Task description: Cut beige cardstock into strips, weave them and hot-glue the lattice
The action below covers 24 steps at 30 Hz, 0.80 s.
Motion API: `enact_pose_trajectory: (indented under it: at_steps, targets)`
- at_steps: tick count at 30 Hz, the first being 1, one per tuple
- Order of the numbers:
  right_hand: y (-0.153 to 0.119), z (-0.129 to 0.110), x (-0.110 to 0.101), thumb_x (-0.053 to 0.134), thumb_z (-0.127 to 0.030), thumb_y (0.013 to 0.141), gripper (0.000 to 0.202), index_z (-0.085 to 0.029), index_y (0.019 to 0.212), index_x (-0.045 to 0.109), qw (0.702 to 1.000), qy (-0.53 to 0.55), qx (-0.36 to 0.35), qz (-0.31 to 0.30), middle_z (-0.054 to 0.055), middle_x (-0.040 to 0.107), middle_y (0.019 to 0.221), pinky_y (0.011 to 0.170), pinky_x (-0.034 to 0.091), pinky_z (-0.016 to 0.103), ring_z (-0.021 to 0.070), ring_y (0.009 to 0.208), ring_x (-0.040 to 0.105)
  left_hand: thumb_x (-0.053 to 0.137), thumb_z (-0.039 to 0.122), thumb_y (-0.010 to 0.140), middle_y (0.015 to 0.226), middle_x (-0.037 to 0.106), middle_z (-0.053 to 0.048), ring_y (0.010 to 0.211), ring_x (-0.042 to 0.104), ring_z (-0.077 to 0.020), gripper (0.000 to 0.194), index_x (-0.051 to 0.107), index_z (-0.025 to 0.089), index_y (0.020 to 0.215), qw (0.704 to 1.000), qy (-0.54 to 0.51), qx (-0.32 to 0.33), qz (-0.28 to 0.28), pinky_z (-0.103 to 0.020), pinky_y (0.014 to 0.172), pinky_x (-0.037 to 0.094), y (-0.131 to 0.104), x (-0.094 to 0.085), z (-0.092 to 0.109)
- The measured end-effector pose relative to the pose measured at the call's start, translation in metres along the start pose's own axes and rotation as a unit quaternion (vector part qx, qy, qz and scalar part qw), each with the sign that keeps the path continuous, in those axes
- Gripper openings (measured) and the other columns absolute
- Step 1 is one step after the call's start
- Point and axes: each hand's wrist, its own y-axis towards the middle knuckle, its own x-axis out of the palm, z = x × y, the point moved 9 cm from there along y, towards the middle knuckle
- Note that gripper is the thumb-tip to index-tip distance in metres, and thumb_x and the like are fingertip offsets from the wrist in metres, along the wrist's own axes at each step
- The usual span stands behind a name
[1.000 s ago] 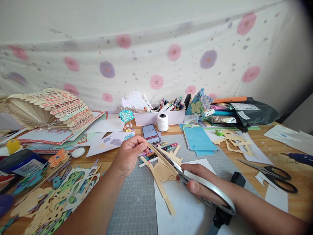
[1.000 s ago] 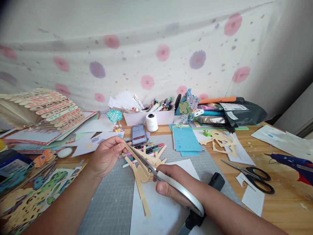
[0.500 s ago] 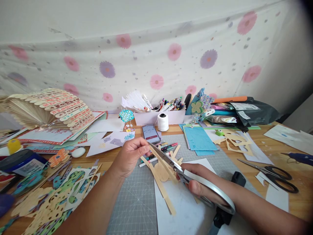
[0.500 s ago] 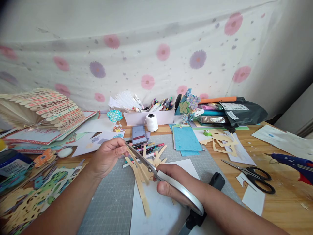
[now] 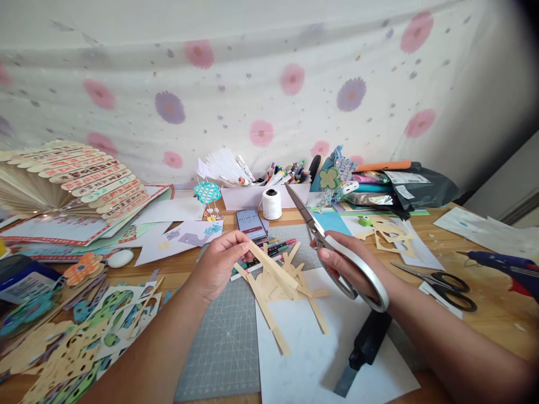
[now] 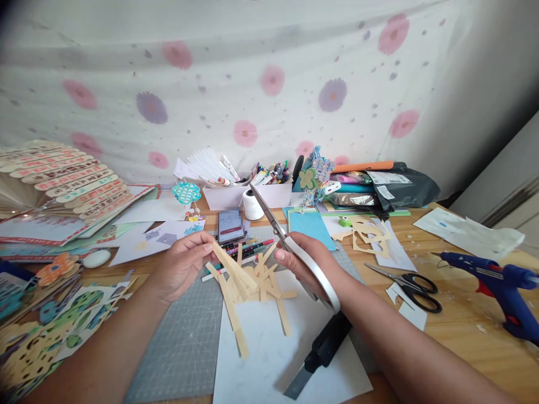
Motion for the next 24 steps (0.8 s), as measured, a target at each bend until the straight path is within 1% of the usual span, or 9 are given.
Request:
enact_pose_trajectory:
  at_steps: [2, 4, 7, 9, 12, 13, 15, 18, 24]
  targets:
    - [0.002, -0.002, -0.005, 0.046, -0.064, 0.091, 0.047, -0.019, 0.09, 0.06, 0.998, -0.065, 0.019, 0.006, -0.002, 0.053, 0.062, 0.052, 0.038, 0.026, 0.0145, 0.055, 0.049, 0.072, 0.032, 0.07, 0.064, 0.061, 0.0, 0.064, 0.054, -0.0144, 0.017, 0.064, 0.017, 0.071, 1.0, -0.009, -0.001, 0.005, -0.027, 0.065, 0.042, 0.0, -0.001, -0.001]
    - [0.005, 0.0, -0.012, 0.044, -0.063, 0.091, 0.046, -0.02, 0.089, 0.06, 0.985, -0.167, 0.045, 0.008, 0.001, 0.061, 0.07, 0.056, 0.041, 0.026, 0.0169, 0.063, 0.056, 0.072, 0.032, 0.069, 0.064, 0.061, 0.0, 0.064, 0.053, -0.0142, 0.018, 0.063, 0.017, 0.071, 1.0, -0.019, -0.001, 0.01, -0.027, 0.065, 0.043, 0.0, -0.002, -0.001]
    - [0.008, 0.014, -0.034, 0.05, -0.06, 0.089, 0.041, -0.023, 0.102, 0.062, 0.936, -0.335, 0.108, 0.01, 0.002, 0.068, 0.077, 0.058, 0.041, 0.027, 0.0202, 0.07, 0.062, 0.074, 0.033, 0.066, 0.063, 0.061, 0.0, 0.063, 0.053, -0.0137, 0.02, 0.062, 0.017, 0.07, 1.0, -0.025, -0.009, 0.012, -0.026, 0.063, 0.042, 0.002, -0.002, -0.003]
    - [0.01, 0.026, -0.053, 0.056, -0.057, 0.087, 0.042, -0.021, 0.109, 0.063, 0.913, -0.383, 0.141, 0.017, 0.005, 0.069, 0.079, 0.059, 0.042, 0.029, 0.0233, 0.073, 0.063, 0.075, 0.034, 0.066, 0.061, 0.059, 0.001, 0.063, 0.052, -0.013, 0.021, 0.062, 0.017, 0.069, 1.0, -0.022, -0.017, 0.011, -0.025, 0.063, 0.042, 0.004, -0.002, -0.006]
    - [0.006, 0.053, -0.08, 0.063, -0.051, 0.087, 0.039, -0.016, 0.106, 0.065, 0.881, -0.432, 0.194, 0.007, 0.009, 0.071, 0.087, 0.067, 0.048, 0.034, 0.0262, 0.083, 0.066, 0.076, 0.038, 0.067, 0.06, 0.058, 0.002, 0.063, 0.052, -0.0129, 0.025, 0.062, 0.017, 0.069, 0.999, -0.01, -0.029, 0.008, -0.025, 0.064, 0.042, 0.007, -0.002, -0.012]
    - [0.003, 0.062, -0.088, 0.064, -0.049, 0.088, 0.039, -0.015, 0.106, 0.065, 0.87, -0.445, 0.212, -0.001, 0.009, 0.07, 0.092, 0.072, 0.051, 0.036, 0.0257, 0.086, 0.066, 0.077, 0.039, 0.067, 0.061, 0.058, 0.002, 0.063, 0.052, -0.0128, 0.026, 0.063, 0.017, 0.069, 0.999, -0.003, -0.033, 0.007, -0.025, 0.064, 0.043, 0.008, -0.002, -0.014]
    - [-0.003, 0.077, -0.098, 0.06, -0.041, 0.093, 0.033, -0.016, 0.114, 0.062, 0.851, -0.466, 0.239, -0.014, 0.008, 0.067, 0.109, 0.081, 0.054, 0.04, 0.0217, 0.094, 0.065, 0.078, 0.041, 0.066, 0.062, 0.059, 0.002, 0.064, 0.053, -0.0131, 0.029, 0.063, 0.017, 0.069, 0.999, 0.011, -0.038, 0.006, -0.025, 0.065, 0.044, 0.009, -0.003, -0.018]
    - [-0.005, 0.086, -0.099, 0.059, -0.034, 0.096, 0.032, -0.018, 0.123, 0.058, 0.837, -0.487, 0.25, -0.027, 0.009, 0.061, 0.123, 0.086, 0.055, 0.043, 0.0219, 0.102, 0.064, 0.079, 0.043, 0.064, 0.063, 0.06, 0.001, 0.065, 0.053, -0.0133, 0.031, 0.064, 0.016, 0.07, 0.999, 0.032, -0.042, 0.004, -0.025, 0.064, 0.043, 0.011, -0.002, -0.021]
    - [0.022, 0.086, -0.066, 0.059, -0.034, 0.095, 0.033, -0.018, 0.124, 0.058, 0.828, -0.515, 0.215, -0.046, 0.009, 0.061, 0.125, 0.086, 0.055, 0.044, 0.0228, 0.104, 0.063, 0.075, 0.044, 0.062, 0.064, 0.061, 0.0, 0.064, 0.053, -0.0137, 0.031, 0.064, 0.016, 0.07, 0.996, 0.075, -0.051, 0.012, -0.026, 0.065, 0.044, 0.012, -0.004, -0.025]
